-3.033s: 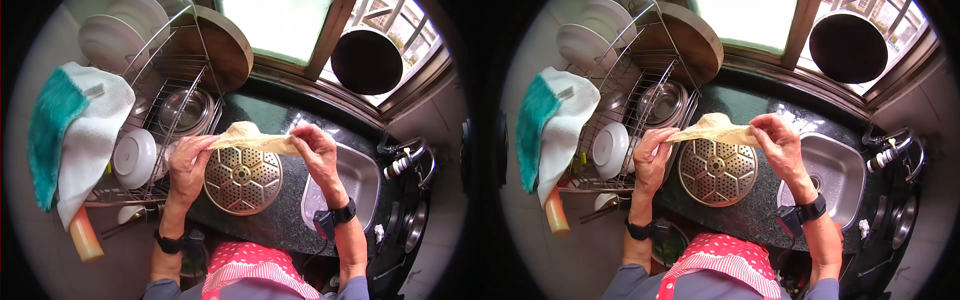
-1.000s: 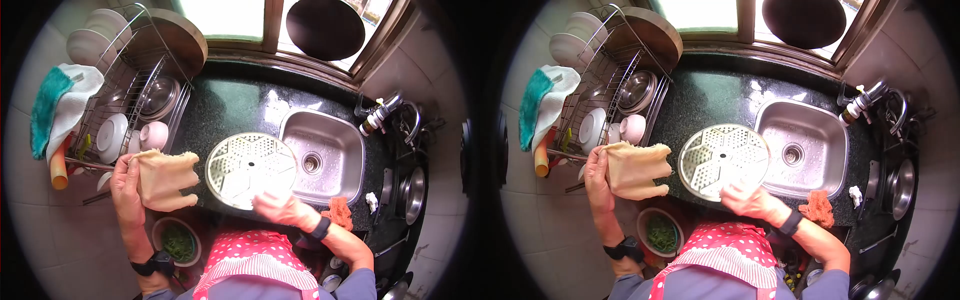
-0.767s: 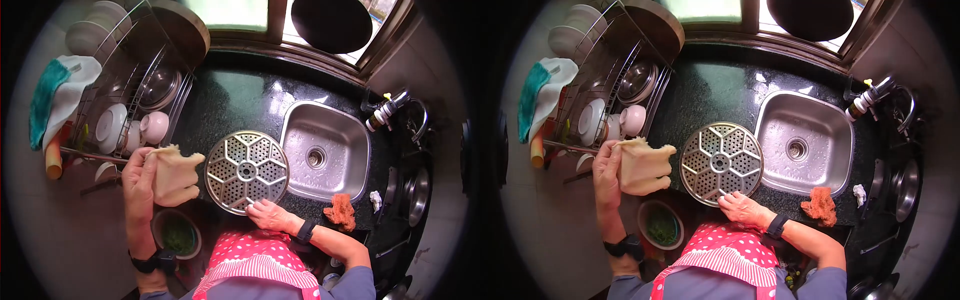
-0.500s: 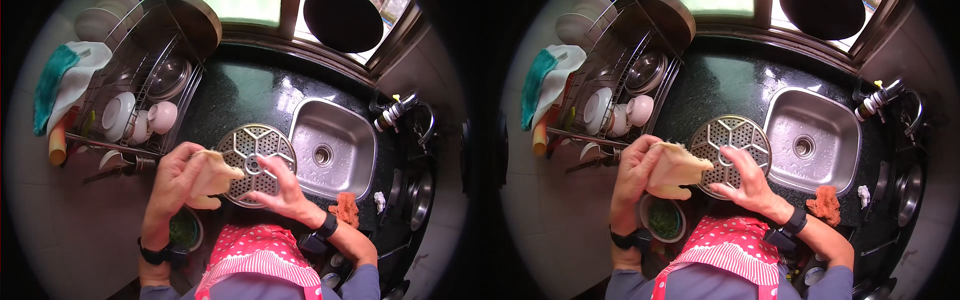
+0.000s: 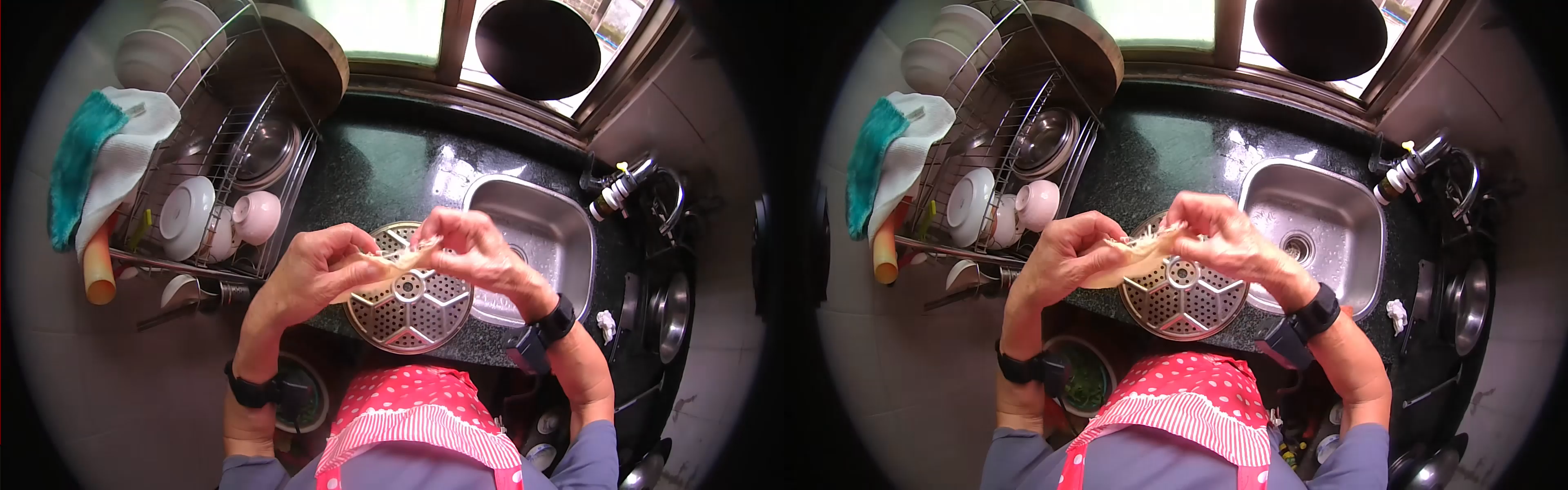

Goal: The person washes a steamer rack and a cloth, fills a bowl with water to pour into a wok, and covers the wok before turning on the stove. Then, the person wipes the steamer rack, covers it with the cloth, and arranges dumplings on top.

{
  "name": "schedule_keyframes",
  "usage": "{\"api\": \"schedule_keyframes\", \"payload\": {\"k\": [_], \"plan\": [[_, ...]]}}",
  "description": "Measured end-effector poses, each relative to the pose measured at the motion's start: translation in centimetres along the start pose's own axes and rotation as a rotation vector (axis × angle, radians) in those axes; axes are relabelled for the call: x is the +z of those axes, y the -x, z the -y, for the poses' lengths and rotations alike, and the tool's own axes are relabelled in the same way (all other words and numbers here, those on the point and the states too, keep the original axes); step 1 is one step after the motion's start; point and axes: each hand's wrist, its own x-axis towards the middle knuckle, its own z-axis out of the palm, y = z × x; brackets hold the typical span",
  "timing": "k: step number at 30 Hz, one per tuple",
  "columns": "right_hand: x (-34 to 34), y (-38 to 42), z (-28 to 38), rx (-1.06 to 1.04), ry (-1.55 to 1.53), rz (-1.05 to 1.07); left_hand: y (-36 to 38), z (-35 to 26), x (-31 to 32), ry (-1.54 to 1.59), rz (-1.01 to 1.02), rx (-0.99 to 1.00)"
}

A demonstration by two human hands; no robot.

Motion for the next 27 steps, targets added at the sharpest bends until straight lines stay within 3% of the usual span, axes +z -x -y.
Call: {"api": "schedule_keyframes", "payload": {"k": [3,4,5,7,12,14,17,21,27], "plan": [[-1.7,-0.2,0.3,-0.085,0.021,-0.086,-0.3,1.1,-1.8,-0.202,0.079,-0.105],[-1.9,-0.2,0.7,-0.058,0.011,-0.132,-0.7,3.2,-2.2,0.01,0.091,-0.093],[-2.6,-0.2,0.7,-0.054,0.065,-0.164,-1.2,4.8,-2.4,0.013,0.096,-0.095],[-3.2,-0.7,0.5,-0.028,0.161,-0.233,-2.5,6.2,-2.7,0.134,0.003,0.087],[-4.7,-1.0,-0.4,-0.068,0.201,-0.363,-4.2,6.4,-2.3,0.07,-0.255,0.132],[-4.5,-0.3,-0.2,-0.214,0.153,-0.319,-3.9,5.3,-2.5,-0.351,-0.355,0.438],[-4.7,1.2,-1.7,-0.248,0.293,-0.201,-2.4,5.1,-1.9,-0.51,-0.362,0.553],[-2.0,4.7,-6.4,-0.131,0.493,-0.183,0.7,9.7,0.3,-0.597,-0.2,0.396],[-0.5,9.4,-14.4,-0.028,1.078,0.0,3.4,18.6,8.1,-0.844,-0.152,0.415]]}}
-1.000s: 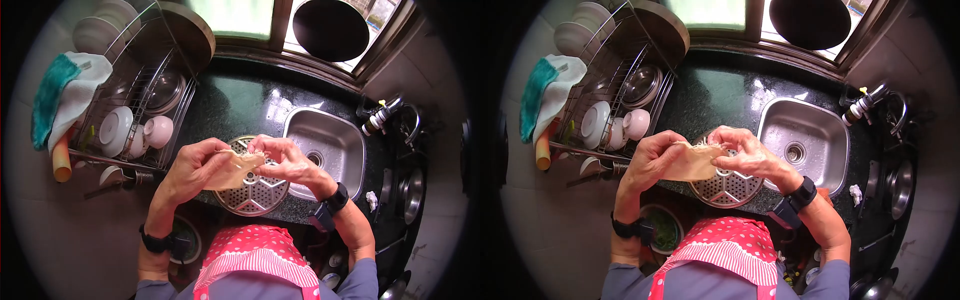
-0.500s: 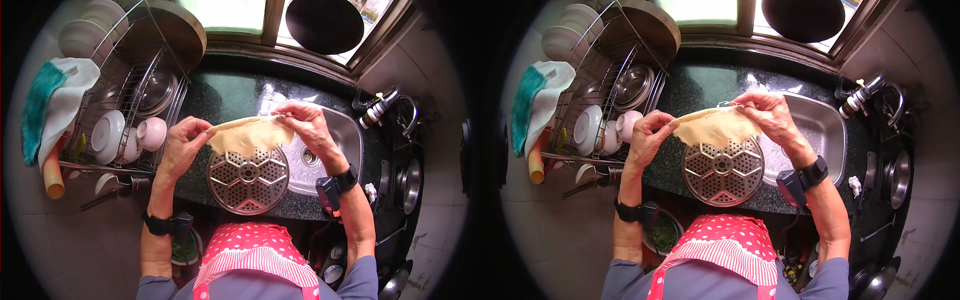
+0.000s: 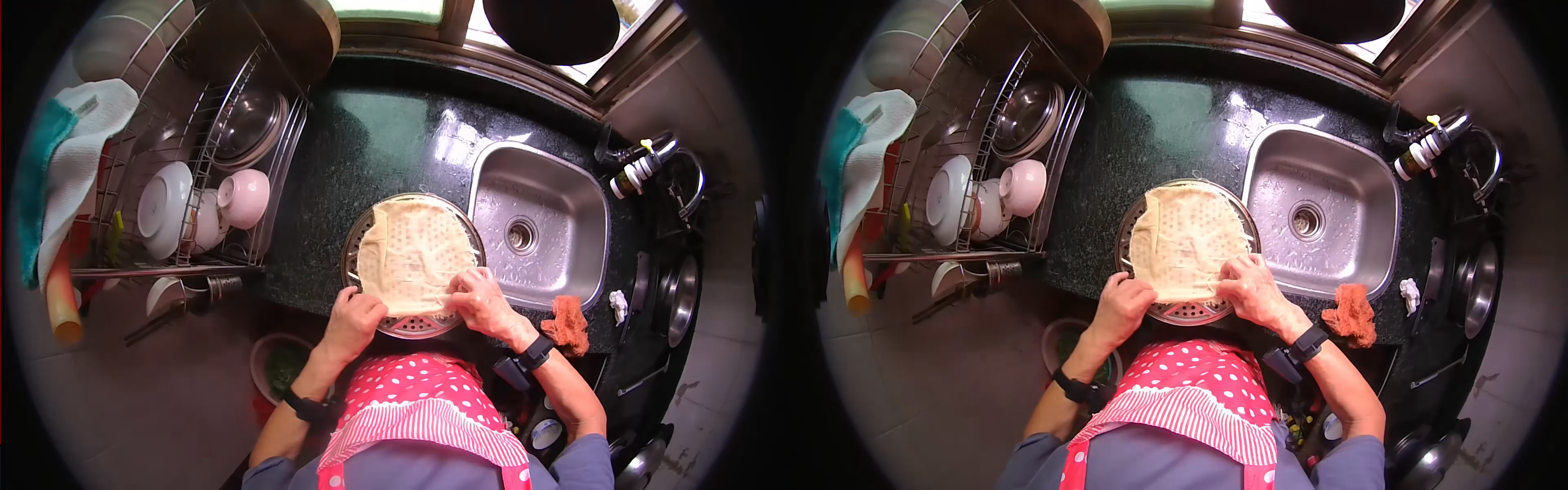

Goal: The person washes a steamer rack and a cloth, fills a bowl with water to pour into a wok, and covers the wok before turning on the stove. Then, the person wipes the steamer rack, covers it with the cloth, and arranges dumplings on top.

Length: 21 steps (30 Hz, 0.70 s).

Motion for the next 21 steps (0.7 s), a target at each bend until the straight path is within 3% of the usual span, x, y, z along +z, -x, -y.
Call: {"api": "schedule_keyframes", "payload": {"k": [4,6,9,12,16,18,21], "plan": [[0.4,0.8,0.3,-0.043,-0.007,-0.044,1.4,-1.1,0.5,-0.034,0.131,-0.051],[0.2,0.9,0.1,-0.07,-0.007,0.032,1.2,-1.6,-0.3,-0.019,0.079,-0.056],[-0.1,0.9,0.0,-0.095,0.043,0.077,0.8,-1.0,-1.0,0.059,0.036,-0.302],[-1.3,1.0,0.9,-0.105,0.089,0.148,-1.6,1.2,-0.6,-0.014,-0.204,-0.442],[-2.4,1.1,1.4,-0.062,0.031,0.106,-3.7,3.7,0.6,-0.057,-0.232,-0.618],[-1.4,0.9,-0.6,0.172,0.153,-0.281,-3.3,4.2,0.9,0.056,-0.213,-0.687],[-0.9,-1.3,-3.0,0.382,0.182,-0.417,-2.7,4.8,1.1,0.183,-0.218,-0.715]]}}
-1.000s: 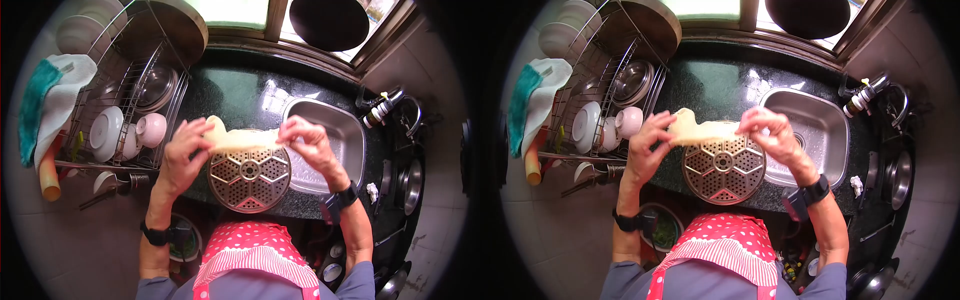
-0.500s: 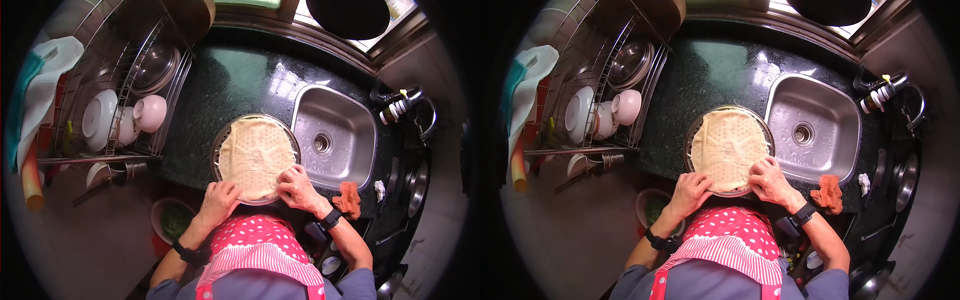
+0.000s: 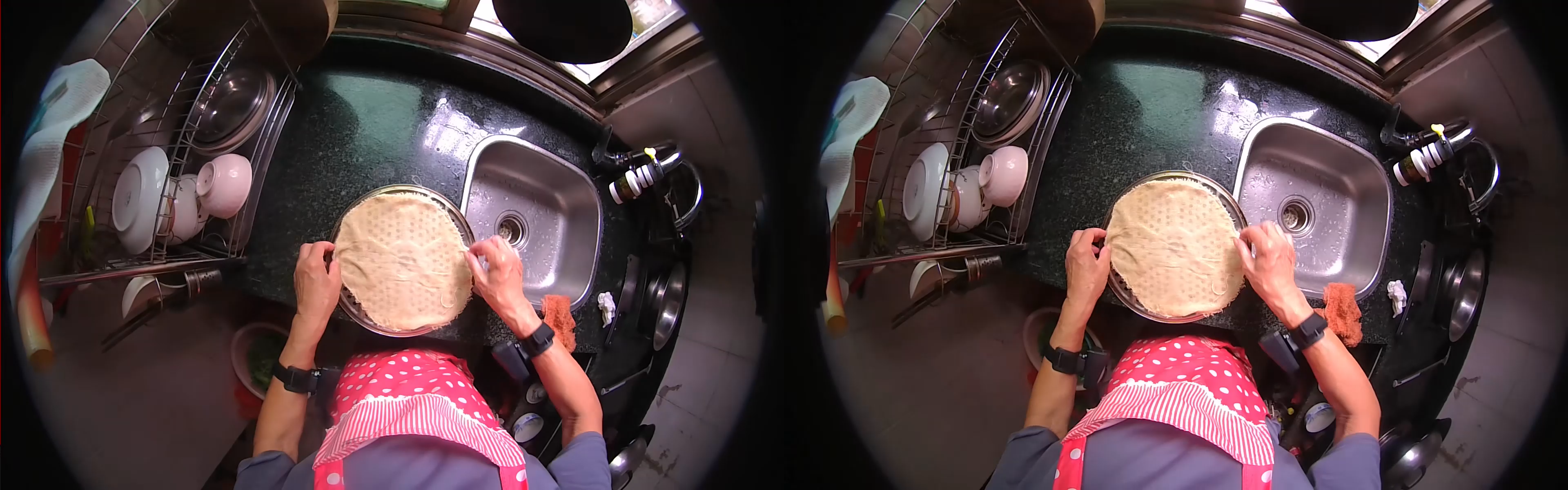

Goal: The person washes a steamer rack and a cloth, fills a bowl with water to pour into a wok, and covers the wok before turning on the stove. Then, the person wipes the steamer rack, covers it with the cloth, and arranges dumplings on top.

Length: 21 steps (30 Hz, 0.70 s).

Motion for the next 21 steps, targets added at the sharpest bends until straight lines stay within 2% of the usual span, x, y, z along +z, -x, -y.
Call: {"api": "schedule_keyframes", "payload": {"k": [5,10,12,13,15,16,17,19,21], "plan": [[2.7,-1.9,-0.3,0.085,-0.011,0.0,0.4,0.1,-0.4,0.076,0.013,-0.036],[2.8,-3.0,-0.6,-0.038,0.129,-0.096,0.9,0.5,-0.8,0.13,0.006,-0.037],[2.8,-3.2,-0.5,-0.061,0.137,-0.146,1.0,0.1,-1.2,0.004,-0.08,0.148],[2.6,-3.0,-0.3,-0.056,0.141,-0.143,1.2,-0.4,-1.4,0.008,-0.074,0.148],[1.5,-2.3,0.4,-0.098,-0.01,-0.165,2.0,-1.6,-1.5,-0.111,-0.044,0.44],[0.6,-1.6,1.2,-0.217,-0.039,-0.158,2.5,-1.9,-1.6,-0.154,0.059,0.526],[-0.1,-0.5,1.8,-0.215,-0.038,-0.154,3.0,-1.7,-1.5,-0.151,0.062,0.523],[-1.1,1.9,2.7,-0.489,-0.041,0.223,3.7,-1.1,-1.4,-0.168,0.275,0.641],[-0.7,4.1,3.2,-0.59,-0.032,0.389,4.2,-0.5,-1.6,-0.158,0.325,0.612]]}}
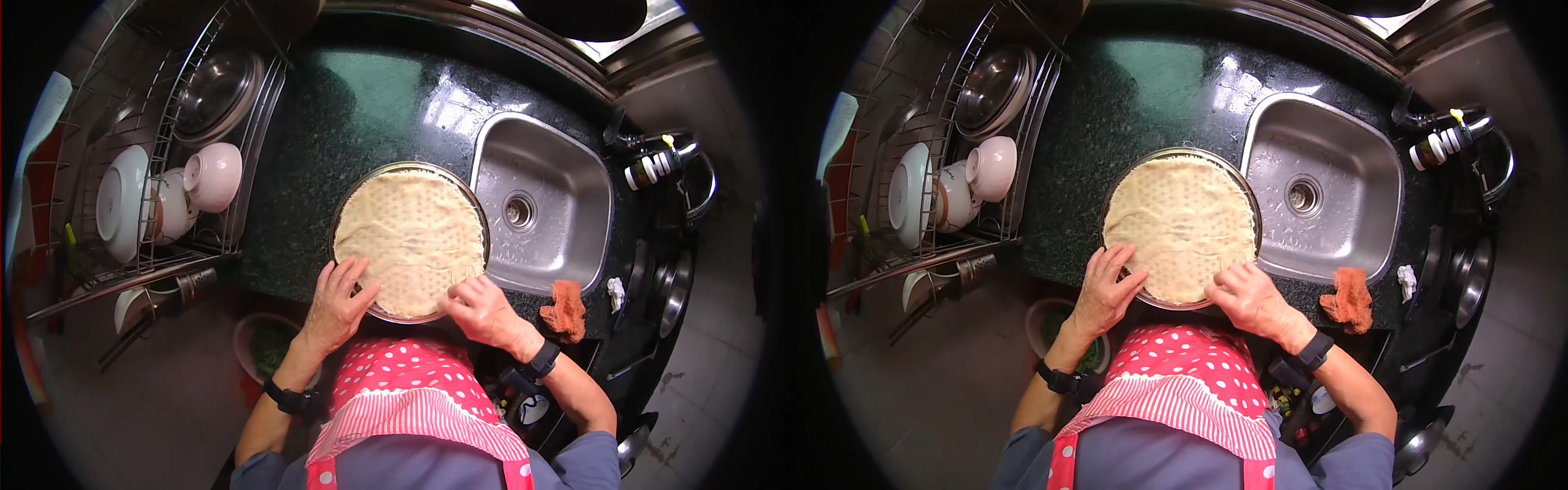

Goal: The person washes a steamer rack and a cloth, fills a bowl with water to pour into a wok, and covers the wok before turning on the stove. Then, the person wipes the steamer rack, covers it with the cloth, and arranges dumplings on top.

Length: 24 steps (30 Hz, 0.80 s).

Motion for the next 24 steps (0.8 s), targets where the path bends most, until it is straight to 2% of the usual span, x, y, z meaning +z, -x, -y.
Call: {"api": "schedule_keyframes", "payload": {"k": [6,12,15,19,24], "plan": [[1.1,0.2,1.4,0.025,-0.058,0.119,0.6,0.7,-0.1,0.071,0.042,-0.027],[0.3,0.9,1.3,0.027,-0.121,0.044,0.8,-0.4,-1.6,0.024,0.052,-0.002],[0.3,1.0,0.8,0.25,0.059,-0.177,1.7,-0.3,-1.0,0.036,0.165,0.051],[1.2,1.7,-0.9,0.235,0.176,-0.165,2.2,-0.1,-0.7,0.077,0.17,-0.006],[-0.3,0.7,-1.1,0.289,0.085,-0.189,2.7,0.1,-1.2,0.044,0.168,0.021]]}}
